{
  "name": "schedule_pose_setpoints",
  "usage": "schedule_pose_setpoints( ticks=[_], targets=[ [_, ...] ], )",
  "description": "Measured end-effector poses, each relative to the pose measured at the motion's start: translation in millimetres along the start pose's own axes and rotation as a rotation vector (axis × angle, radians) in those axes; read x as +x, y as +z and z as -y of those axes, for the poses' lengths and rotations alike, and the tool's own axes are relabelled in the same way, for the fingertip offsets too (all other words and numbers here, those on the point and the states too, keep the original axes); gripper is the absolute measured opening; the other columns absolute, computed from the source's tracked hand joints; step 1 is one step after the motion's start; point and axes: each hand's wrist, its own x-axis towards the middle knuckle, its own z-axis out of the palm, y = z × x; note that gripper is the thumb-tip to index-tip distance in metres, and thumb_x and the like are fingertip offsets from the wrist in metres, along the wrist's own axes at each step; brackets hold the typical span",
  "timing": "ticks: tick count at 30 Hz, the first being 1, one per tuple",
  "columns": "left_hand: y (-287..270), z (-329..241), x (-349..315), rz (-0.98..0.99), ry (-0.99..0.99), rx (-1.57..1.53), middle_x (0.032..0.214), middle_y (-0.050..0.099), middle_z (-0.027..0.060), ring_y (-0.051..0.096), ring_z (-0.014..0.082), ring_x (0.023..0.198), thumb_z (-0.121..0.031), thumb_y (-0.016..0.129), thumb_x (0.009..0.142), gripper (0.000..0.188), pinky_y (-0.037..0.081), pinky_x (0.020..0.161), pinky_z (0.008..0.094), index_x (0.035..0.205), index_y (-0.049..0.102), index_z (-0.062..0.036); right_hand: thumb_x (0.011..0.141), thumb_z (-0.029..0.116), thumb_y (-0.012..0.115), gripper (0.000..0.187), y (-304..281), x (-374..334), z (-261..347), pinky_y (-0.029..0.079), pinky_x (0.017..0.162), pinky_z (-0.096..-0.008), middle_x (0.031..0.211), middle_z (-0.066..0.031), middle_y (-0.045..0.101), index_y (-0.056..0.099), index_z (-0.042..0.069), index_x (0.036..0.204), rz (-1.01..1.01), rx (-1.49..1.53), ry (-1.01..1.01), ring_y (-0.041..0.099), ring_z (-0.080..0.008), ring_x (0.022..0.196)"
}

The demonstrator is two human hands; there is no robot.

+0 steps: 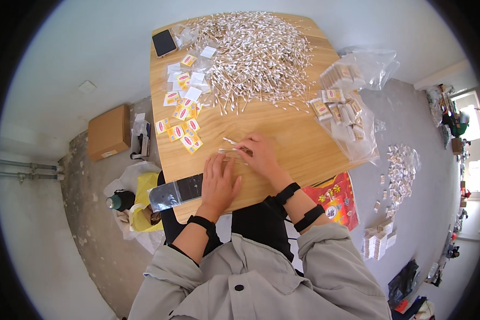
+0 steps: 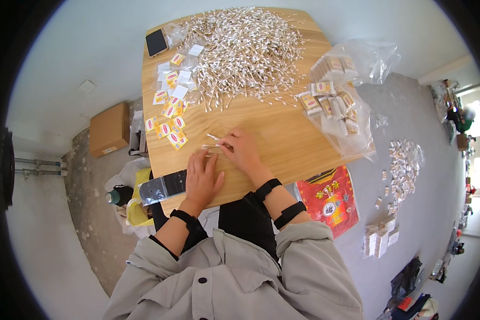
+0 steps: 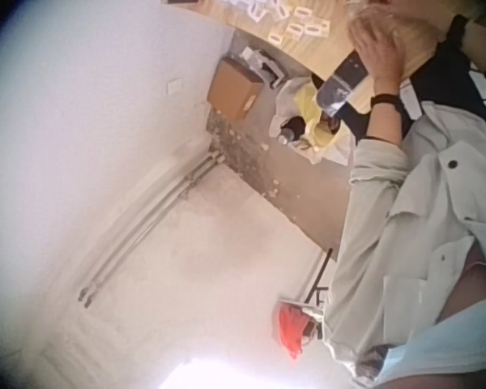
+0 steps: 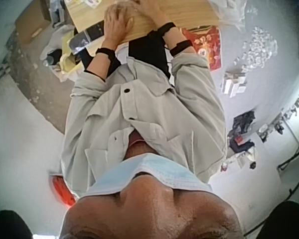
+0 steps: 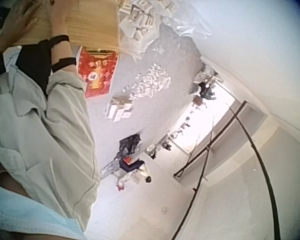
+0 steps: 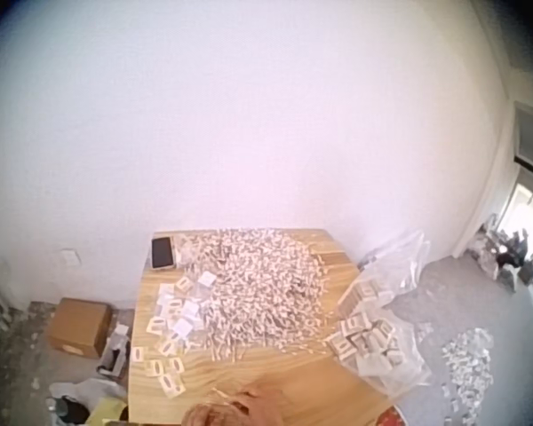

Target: Manually packaging small cotton swabs into a plastic case and applying labels.

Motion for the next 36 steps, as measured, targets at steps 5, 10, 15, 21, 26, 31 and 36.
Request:
schedule_pose_setpoints(
  ticks=[5, 10, 15, 21, 26, 31, 36],
  targets=[
    [-3.1, -4.8, -8.5, -0.075, 0.061, 0.019, 0.149, 0.029, 0.0239, 0.027, 0.0402, 0.139, -0.029, 0.071, 0.078, 0.078, 0.023, 0.113, 0.0546, 0.141, 0.036, -0.0011, 0.07, 0.006, 0.074, 0.025, -4.5, -11.8, 8.3, 0.05, 0.074, -0.0359, 0.093, -0.0072, 0.059, 0.068, 0.012, 0.093, 0.053, -0.045, -0.079, 0.06, -0.0251, 0.088],
    [-11.7, -11.1, 17.9, 0.017, 0.007, 0.112, 0.153, 0.025, 0.02, 0.02, 0.0338, 0.144, -0.044, 0.076, 0.07, 0.097, 0.017, 0.116, 0.0518, 0.144, 0.032, 0.0018, 0.071, 0.007, 0.073, 0.026, -6.5, -23.7, 2.6, 0.049, 0.079, -0.0383, 0.096, -0.0076, 0.058, 0.066, 0.012, 0.096, 0.02, 0.112, 0.096, 0.058, -0.0284, 0.094],
    [-16.9, -3.2, 38.6, 0.163, 0.086, 0.163, 0.152, 0.027, 0.0196, 0.017, 0.0314, 0.146, -0.053, 0.079, 0.061, 0.11, 0.016, 0.116, 0.0508, 0.143, 0.033, 0.0034, 0.073, 0.006, 0.072, 0.018, -6.1, -23.9, 3.0, 0.05, 0.077, -0.0381, 0.093, -0.009, 0.058, 0.065, 0.008, 0.089, 0.007, 0.029, 0.052, 0.059, -0.0284, 0.09],
    [-7.8, 0.9, 23.6, 0.141, 0.056, 0.103, 0.15, 0.031, 0.018, 0.03, 0.032, 0.139, -0.056, 0.079, 0.059, 0.109, 0.023, 0.113, 0.0488, 0.14, 0.037, 0.004, 0.075, 0.003, 0.07, 0.012, -5.9, -26.4, 1.0, 0.051, 0.071, -0.0351, 0.092, -0.0108, 0.057, 0.064, 0.006, 0.085, 0.003, 0.137, 0.13, 0.06, -0.0277, 0.085],
    [-2.1, -2.3, 8.5, 0.069, 0.009, 0.148, 0.151, 0.03, 0.0185, 0.032, 0.0323, 0.137, -0.055, 0.076, 0.066, 0.105, 0.024, 0.112, 0.0473, 0.141, 0.034, 0.0053, 0.08, 0.003, 0.067, 0.008, -11.2, -23.5, -3.8, 0.051, 0.071, -0.0341, 0.091, -0.0129, 0.057, 0.063, 0.002, 0.087, 0.062, 0.416, 0.202, 0.061, -0.0267, 0.083],
    [5.7, -8.2, 2.5, 0.058, -0.005, 0.177, 0.154, 0.026, 0.0184, 0.023, 0.0319, 0.143, -0.054, 0.069, 0.073, 0.1, 0.019, 0.115, 0.0482, 0.144, 0.029, 0.0048, 0.083, 0.01, 0.067, 0.01, -13.2, -6.3, -6.6, 0.051, 0.072, -0.0335, 0.089, -0.0121, 0.058, 0.064, 0.003, 0.088, 0.037, 0.18, 0.309, 0.062, -0.0238, 0.084],
    [5.5, -12.4, -1.5, 0.084, -0.022, 0.127, 0.155, 0.021, 0.02, 0.016, 0.0345, 0.145, -0.053, 0.061, 0.083, 0.093, 0.014, 0.115, 0.0511, 0.146, 0.025, 0.0056, 0.079, 0.013, 0.068, 0.008, 1.2, 9.6, 1.2, 0.051, 0.073, -0.0377, 0.091, -0.0114, 0.059, 0.068, 0.007, 0.083, 0.075, 0.006, 0.316, 0.062, -0.0279, 0.084]
  ],
)
